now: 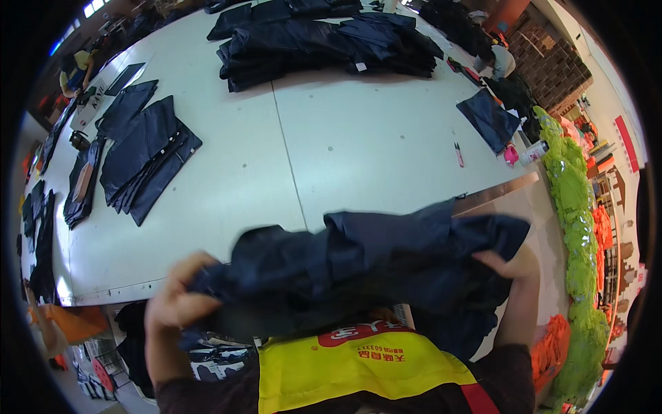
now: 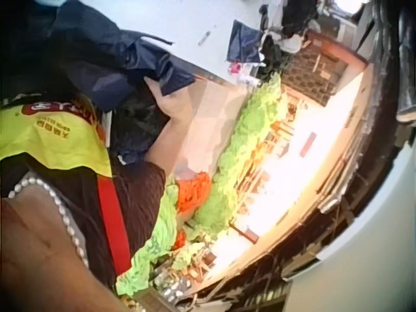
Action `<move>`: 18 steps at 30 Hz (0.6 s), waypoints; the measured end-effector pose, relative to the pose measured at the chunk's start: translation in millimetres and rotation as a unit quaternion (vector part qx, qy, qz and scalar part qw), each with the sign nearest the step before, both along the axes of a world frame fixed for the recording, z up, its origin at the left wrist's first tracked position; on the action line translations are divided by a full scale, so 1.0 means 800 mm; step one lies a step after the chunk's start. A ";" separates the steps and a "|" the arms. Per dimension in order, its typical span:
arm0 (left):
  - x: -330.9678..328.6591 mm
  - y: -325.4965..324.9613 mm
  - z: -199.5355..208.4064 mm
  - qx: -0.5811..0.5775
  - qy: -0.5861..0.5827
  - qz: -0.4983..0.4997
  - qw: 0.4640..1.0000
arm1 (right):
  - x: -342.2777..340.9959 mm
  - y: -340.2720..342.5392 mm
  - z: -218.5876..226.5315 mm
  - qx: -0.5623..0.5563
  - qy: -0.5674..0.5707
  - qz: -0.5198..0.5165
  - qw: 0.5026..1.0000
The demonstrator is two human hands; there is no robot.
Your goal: The person folds a black jacket on a table, aligns the sleeves and edges, and places it into a clear plastic bag. They then add the packaged jacket to a stack of similar items.
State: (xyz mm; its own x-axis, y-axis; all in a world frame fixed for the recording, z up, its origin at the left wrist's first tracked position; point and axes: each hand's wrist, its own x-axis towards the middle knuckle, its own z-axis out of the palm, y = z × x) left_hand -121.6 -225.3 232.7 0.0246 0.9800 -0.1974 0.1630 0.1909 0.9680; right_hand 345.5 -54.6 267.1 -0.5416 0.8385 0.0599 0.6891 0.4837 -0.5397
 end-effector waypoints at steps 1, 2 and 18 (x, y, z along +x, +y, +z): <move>0.001 0.030 0.028 0.070 0.034 0.027 0.997 | 0.007 0.023 -0.002 -0.004 0.083 -0.030 0.996; 0.007 0.063 0.052 0.139 0.112 0.072 0.981 | 0.016 0.047 -0.007 -0.005 0.168 -0.055 0.984; 0.081 0.254 0.052 0.502 0.149 0.209 0.826 | -0.106 0.383 -0.158 -0.033 0.079 0.067 0.994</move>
State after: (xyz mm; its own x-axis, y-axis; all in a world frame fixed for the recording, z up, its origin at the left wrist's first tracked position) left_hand -56.6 -22.3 274.6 -0.2604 0.5637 0.7839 0.5464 -0.5833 0.6009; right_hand 260.9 251.9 140.6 -0.6362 0.7650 0.1003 0.5251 0.5246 -0.6701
